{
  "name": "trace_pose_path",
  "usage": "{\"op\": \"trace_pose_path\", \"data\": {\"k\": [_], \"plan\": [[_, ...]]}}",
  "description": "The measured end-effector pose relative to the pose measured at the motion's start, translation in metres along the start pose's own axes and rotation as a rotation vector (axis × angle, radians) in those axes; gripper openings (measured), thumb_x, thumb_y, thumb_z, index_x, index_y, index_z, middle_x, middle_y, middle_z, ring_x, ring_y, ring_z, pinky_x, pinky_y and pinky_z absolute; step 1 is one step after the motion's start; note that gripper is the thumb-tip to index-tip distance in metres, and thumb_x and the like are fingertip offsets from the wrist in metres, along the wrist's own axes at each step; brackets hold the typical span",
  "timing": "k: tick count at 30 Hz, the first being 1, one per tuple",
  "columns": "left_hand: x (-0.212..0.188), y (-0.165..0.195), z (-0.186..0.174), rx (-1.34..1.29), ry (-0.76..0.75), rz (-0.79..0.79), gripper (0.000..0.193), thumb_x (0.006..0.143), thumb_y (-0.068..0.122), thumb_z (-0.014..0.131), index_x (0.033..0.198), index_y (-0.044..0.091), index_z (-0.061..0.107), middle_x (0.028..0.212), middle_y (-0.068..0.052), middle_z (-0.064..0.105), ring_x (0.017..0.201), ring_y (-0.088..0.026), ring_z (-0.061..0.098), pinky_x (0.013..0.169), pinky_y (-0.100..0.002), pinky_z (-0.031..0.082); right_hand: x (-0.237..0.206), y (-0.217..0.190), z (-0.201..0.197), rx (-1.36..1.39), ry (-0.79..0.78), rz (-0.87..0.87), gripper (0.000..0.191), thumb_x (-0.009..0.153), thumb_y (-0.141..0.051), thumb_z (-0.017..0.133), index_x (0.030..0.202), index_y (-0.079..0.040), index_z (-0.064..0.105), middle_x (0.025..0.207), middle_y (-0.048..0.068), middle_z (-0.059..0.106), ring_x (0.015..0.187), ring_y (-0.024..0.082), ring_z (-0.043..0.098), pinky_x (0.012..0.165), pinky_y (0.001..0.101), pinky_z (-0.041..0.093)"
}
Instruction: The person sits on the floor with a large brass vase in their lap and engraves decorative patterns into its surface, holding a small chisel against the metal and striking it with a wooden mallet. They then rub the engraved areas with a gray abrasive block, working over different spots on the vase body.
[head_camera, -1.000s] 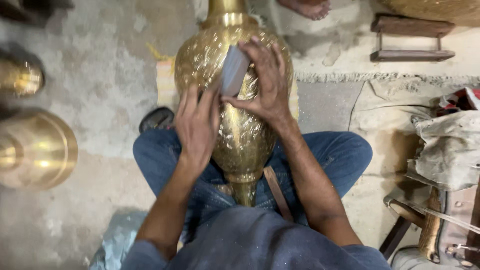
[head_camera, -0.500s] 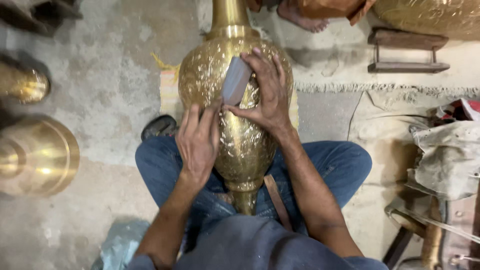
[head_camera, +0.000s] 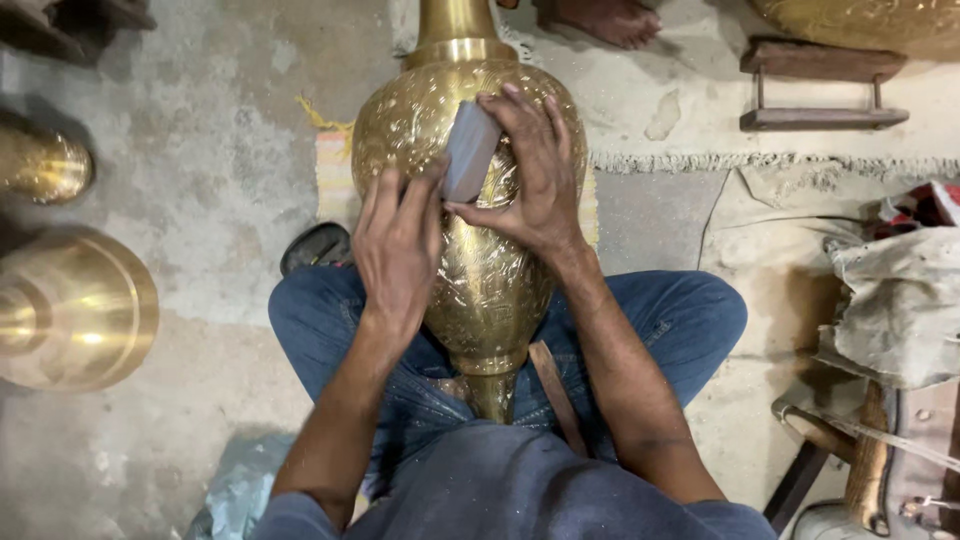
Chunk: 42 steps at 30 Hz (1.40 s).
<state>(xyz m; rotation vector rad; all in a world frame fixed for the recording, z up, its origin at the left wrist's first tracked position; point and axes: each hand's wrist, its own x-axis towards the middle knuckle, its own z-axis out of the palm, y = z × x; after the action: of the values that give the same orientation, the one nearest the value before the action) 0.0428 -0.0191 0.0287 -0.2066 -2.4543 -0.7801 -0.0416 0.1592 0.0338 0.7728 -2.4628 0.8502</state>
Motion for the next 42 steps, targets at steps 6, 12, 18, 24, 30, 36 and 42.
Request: {"op": "trace_pose_path", "data": {"k": [6,12,18,24,30,36,42], "plan": [[0.004,0.007,-0.005,0.028,0.009,-0.015,0.026,0.097,0.004,0.071,0.123,0.007,0.07,0.108,-0.017,0.063,0.097,-0.033,0.066,0.082,-0.043,0.055,-0.001,0.001,-0.001,0.017,0.003,0.029,0.114,0.076,-0.073,0.09,0.159,-0.018,0.034,0.163,0.006,0.049,0.158,0.026,0.04,0.137,0.0592,0.015],[0.003,0.002,-0.002,-0.019,-0.009,-0.033,0.026,0.102,0.003,0.068,0.127,0.004,0.07,0.103,-0.014,0.064,0.091,-0.028,0.068,0.077,-0.04,0.056,0.002,0.001,0.0,0.019,0.023,0.002,0.117,0.073,-0.074,0.09,0.159,-0.019,0.033,0.162,0.008,0.047,0.156,0.027,0.039,0.135,0.0597,0.016],[-0.002,-0.006,0.003,-0.074,-0.027,-0.067,0.015,0.106,0.008,0.069,0.119,0.0,0.066,0.109,-0.015,0.065,0.092,-0.027,0.068,0.077,-0.041,0.056,0.003,-0.002,0.0,0.002,0.021,-0.006,0.118,0.073,-0.074,0.092,0.159,-0.018,0.033,0.162,0.008,0.046,0.156,0.027,0.039,0.135,0.0588,0.017],[-0.001,-0.006,0.005,-0.058,-0.021,-0.04,0.02,0.104,0.006,0.069,0.124,0.003,0.07,0.1,-0.012,0.063,0.087,-0.024,0.067,0.072,-0.039,0.056,0.004,-0.004,-0.001,0.023,0.016,0.001,0.116,0.074,-0.071,0.093,0.159,-0.019,0.034,0.162,0.005,0.048,0.157,0.026,0.039,0.136,0.0587,0.015],[0.0,-0.001,0.0,-0.027,0.011,-0.03,0.024,0.099,0.003,0.071,0.123,0.004,0.071,0.103,-0.014,0.062,0.09,-0.028,0.066,0.075,-0.041,0.056,0.006,-0.003,-0.002,0.006,0.037,-0.032,0.12,0.072,-0.072,0.094,0.159,-0.019,0.032,0.161,0.005,0.048,0.156,0.027,0.038,0.136,0.0591,0.014],[0.0,0.001,-0.004,-0.062,-0.025,-0.055,0.024,0.099,0.0,0.071,0.123,0.002,0.07,0.106,-0.015,0.062,0.094,-0.03,0.068,0.078,-0.044,0.056,0.006,-0.003,-0.003,0.032,0.016,-0.003,0.119,0.071,-0.071,0.094,0.159,-0.019,0.033,0.161,0.006,0.049,0.157,0.026,0.038,0.135,0.0587,0.014],[-0.004,-0.004,0.003,-0.07,0.0,-0.026,0.025,0.101,0.001,0.071,0.126,0.003,0.07,0.106,-0.014,0.062,0.092,-0.027,0.067,0.077,-0.04,0.057,0.005,-0.004,-0.001,0.019,0.014,0.006,0.118,0.072,-0.073,0.093,0.159,-0.019,0.034,0.162,0.006,0.049,0.158,0.026,0.038,0.136,0.0588,0.016]]}}
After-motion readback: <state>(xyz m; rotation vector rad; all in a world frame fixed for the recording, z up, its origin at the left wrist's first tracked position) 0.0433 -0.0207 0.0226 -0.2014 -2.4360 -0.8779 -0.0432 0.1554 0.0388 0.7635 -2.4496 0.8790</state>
